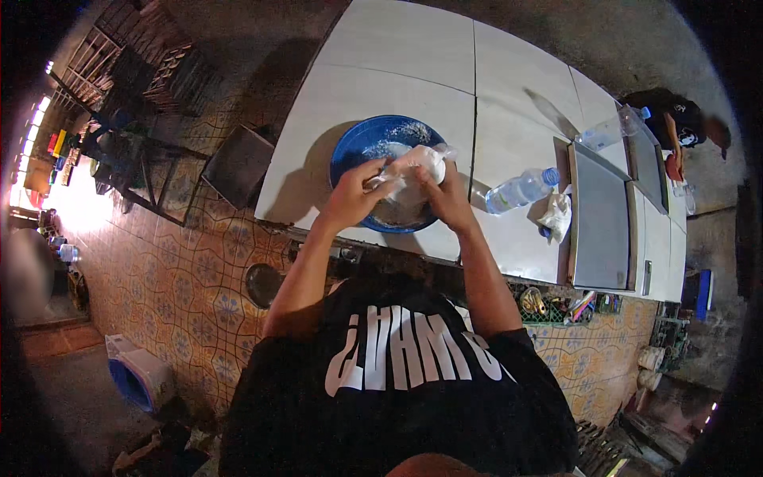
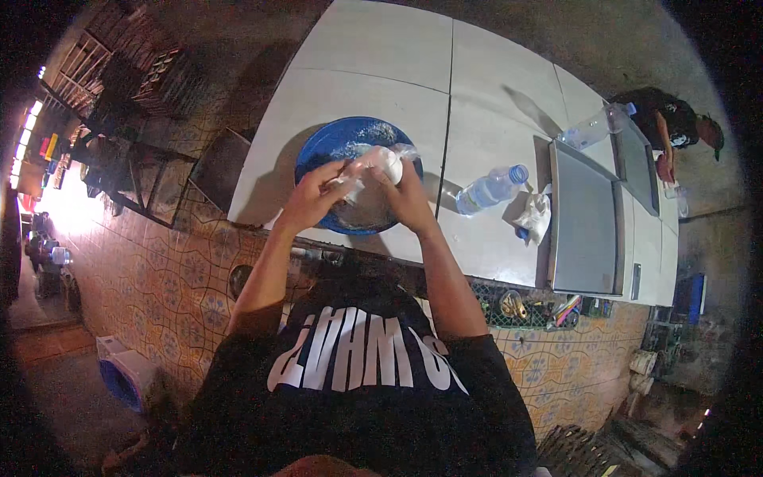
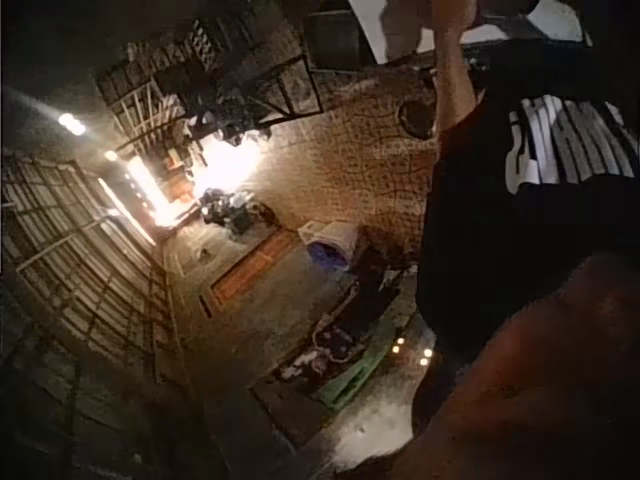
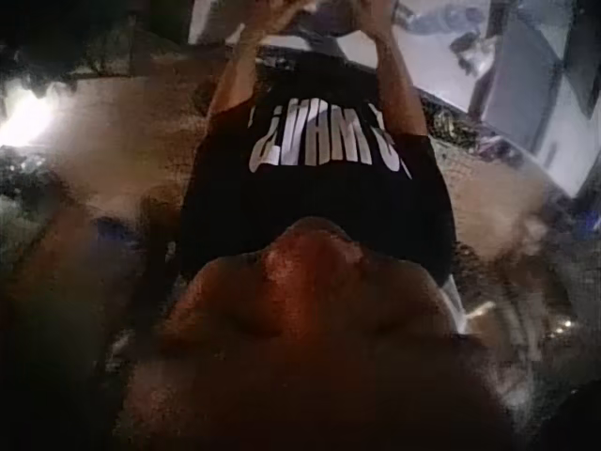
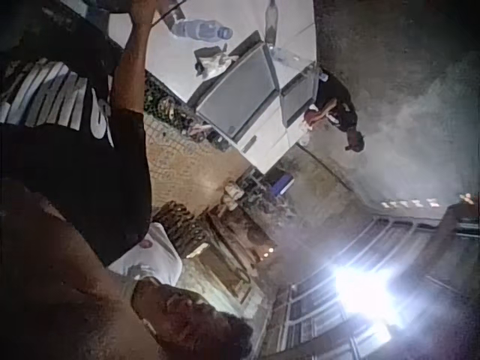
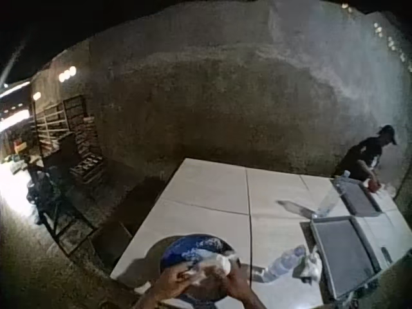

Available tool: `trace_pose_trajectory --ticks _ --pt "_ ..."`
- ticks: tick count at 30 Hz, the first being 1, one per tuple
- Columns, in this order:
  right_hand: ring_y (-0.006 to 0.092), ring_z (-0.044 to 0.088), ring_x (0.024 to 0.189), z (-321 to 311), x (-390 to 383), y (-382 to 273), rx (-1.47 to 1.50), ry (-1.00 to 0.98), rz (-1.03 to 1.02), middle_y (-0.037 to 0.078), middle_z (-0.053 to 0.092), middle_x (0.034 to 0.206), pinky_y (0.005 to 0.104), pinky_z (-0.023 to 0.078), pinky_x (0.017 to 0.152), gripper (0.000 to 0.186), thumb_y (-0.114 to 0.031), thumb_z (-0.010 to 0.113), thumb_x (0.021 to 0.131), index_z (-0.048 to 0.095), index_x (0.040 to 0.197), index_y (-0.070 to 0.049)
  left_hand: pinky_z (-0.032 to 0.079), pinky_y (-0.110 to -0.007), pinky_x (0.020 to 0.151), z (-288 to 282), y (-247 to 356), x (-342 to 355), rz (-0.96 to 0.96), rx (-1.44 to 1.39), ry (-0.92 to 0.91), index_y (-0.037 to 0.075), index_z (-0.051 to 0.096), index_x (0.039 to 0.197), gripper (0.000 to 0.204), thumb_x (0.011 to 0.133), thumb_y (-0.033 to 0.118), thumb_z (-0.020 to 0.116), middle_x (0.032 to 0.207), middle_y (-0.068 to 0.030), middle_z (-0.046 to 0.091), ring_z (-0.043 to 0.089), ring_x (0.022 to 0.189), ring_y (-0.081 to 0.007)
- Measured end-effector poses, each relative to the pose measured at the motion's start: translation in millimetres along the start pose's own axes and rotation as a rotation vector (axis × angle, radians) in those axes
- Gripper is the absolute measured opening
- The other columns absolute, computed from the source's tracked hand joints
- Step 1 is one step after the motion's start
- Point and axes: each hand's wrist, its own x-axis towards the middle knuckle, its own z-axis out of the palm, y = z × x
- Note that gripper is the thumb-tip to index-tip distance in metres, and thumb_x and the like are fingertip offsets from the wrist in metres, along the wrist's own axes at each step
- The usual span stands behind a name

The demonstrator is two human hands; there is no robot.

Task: The person pours powder from a plastic bag into a bowl, adds water from a bottle into the bowl, and empties the remaining powder from the bag into the bowl by hand.

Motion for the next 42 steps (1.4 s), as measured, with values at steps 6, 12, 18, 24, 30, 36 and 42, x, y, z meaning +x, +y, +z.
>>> trace_pose_trajectory --ticks 6,12,18,24,30,36,42 --pt "0.0247 0.063 0.119 21 6 17 0.051 0.013 -0.134 0.019 0.063 0.131 0.0374 0.050 0.102 0.065 -0.041 0.065 0.106 0.042 0.149 0.002 0.052 -0.046 0.102 24 1 2 0.134 0.107 0.004 -0.003 0.051 0.144 0.051 0.103 0.024 0.066 0.127 -0.0310 0.068 0.066 0.125 -0.0426" --pt "0.0274 0.067 0.116 4 6 -5 -0.050 -0.119 -0.025 0.021 0.067 0.128 0.0378 0.054 0.095 0.070 -0.041 0.065 0.106 0.037 0.153 0.002 0.051 -0.047 0.100 16 19 -2 0.097 0.245 -0.014 -0.003 0.052 0.141 0.053 0.098 0.020 0.071 0.126 -0.0312 0.068 0.063 0.125 -0.0462" --pt "0.0365 0.067 0.124 -9 10 5 -0.222 -0.189 -0.231 0.026 0.067 0.130 0.0447 0.053 0.100 0.086 -0.046 0.080 0.092 0.039 0.152 0.000 0.054 -0.046 0.093 9 18 4 0.073 0.223 0.017 -0.004 0.059 0.127 0.042 0.092 0.014 0.076 0.117 -0.0293 0.070 0.066 0.118 -0.0467" --pt "0.0372 0.075 0.104 -5 7 -8 -0.254 -0.103 -0.135 0.021 0.075 0.113 0.0429 0.055 0.090 0.060 -0.036 0.091 0.083 0.066 0.126 -0.002 0.054 -0.044 0.092 8 27 8 0.081 0.280 0.042 -0.005 0.063 0.124 0.041 0.090 0.012 0.078 0.115 -0.0291 0.071 0.069 0.116 -0.0432" --pt "0.0385 0.074 0.103 -3 11 -18 -0.223 -0.167 -0.147 0.022 0.076 0.109 0.0436 0.055 0.090 0.042 -0.025 0.089 0.084 0.073 0.116 -0.003 0.055 -0.043 0.093 13 24 9 0.112 0.316 0.129 -0.006 0.062 0.131 0.048 0.090 0.011 0.078 0.118 -0.0293 0.071 0.068 0.118 -0.0440" --pt "0.0334 0.069 0.112 -11 7 -10 -0.191 -0.027 0.016 0.023 0.069 0.120 0.0442 0.054 0.093 0.057 -0.038 0.078 0.096 0.057 0.129 0.003 0.058 -0.036 0.087 -8 13 11 0.059 0.188 0.150 -0.009 0.066 0.127 0.036 0.098 0.011 0.073 0.112 -0.0210 0.077 0.076 0.101 -0.0268" --pt "0.0241 0.066 0.111 -3 6 13 0.039 0.010 -0.037 0.017 0.068 0.122 0.0390 0.053 0.095 0.052 -0.039 0.068 0.104 0.054 0.136 0.001 0.058 -0.031 0.078 -10 1 10 0.040 0.054 0.153 -0.007 0.073 0.107 0.014 0.099 0.004 0.071 0.096 -0.0139 0.079 0.075 0.086 -0.0160"
